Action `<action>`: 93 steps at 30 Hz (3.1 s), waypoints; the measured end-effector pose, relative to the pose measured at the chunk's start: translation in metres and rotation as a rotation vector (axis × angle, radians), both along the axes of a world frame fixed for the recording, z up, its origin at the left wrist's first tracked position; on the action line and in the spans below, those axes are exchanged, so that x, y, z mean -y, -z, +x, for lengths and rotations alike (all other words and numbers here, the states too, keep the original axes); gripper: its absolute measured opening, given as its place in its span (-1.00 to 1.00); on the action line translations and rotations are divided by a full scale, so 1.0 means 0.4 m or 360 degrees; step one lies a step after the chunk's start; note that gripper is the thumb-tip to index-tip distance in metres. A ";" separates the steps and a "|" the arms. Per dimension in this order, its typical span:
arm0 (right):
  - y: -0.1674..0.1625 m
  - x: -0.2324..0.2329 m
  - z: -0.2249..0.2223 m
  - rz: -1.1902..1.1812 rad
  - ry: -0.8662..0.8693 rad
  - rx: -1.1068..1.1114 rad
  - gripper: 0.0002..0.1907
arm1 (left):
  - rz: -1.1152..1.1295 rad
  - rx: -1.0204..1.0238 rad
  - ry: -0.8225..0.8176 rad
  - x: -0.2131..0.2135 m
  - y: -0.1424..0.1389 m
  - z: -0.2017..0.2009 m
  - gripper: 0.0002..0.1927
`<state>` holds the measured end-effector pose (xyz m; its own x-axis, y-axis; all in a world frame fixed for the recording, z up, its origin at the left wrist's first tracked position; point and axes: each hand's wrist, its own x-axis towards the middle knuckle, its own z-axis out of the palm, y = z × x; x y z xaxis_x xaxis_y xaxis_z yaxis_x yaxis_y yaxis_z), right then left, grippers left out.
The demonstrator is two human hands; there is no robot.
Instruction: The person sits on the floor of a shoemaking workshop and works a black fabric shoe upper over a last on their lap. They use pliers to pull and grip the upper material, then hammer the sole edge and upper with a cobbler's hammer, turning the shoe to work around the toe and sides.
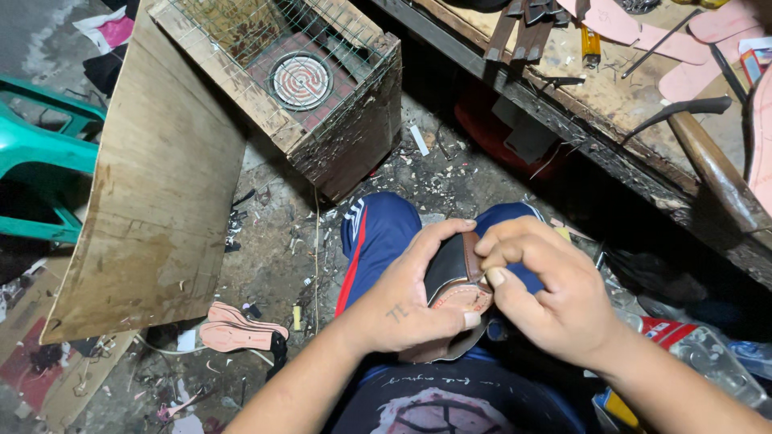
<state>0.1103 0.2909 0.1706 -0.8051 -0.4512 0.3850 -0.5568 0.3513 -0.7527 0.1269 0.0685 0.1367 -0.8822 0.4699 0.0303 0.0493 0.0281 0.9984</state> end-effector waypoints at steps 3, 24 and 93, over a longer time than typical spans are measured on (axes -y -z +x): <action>-0.004 -0.025 -0.004 -0.0063 -0.0222 0.0057 -0.79 | -0.0029 -0.0053 0.0004 0.003 -0.007 0.006 -0.08; 0.049 0.001 0.035 -0.0170 0.0280 -0.0116 -0.87 | -0.0033 -0.0744 -0.0199 -0.023 0.059 0.028 -0.34; -0.052 -0.206 0.070 0.0630 -0.0470 0.2346 -0.75 | -0.0534 -0.1197 -0.0203 -0.083 0.012 0.028 -0.16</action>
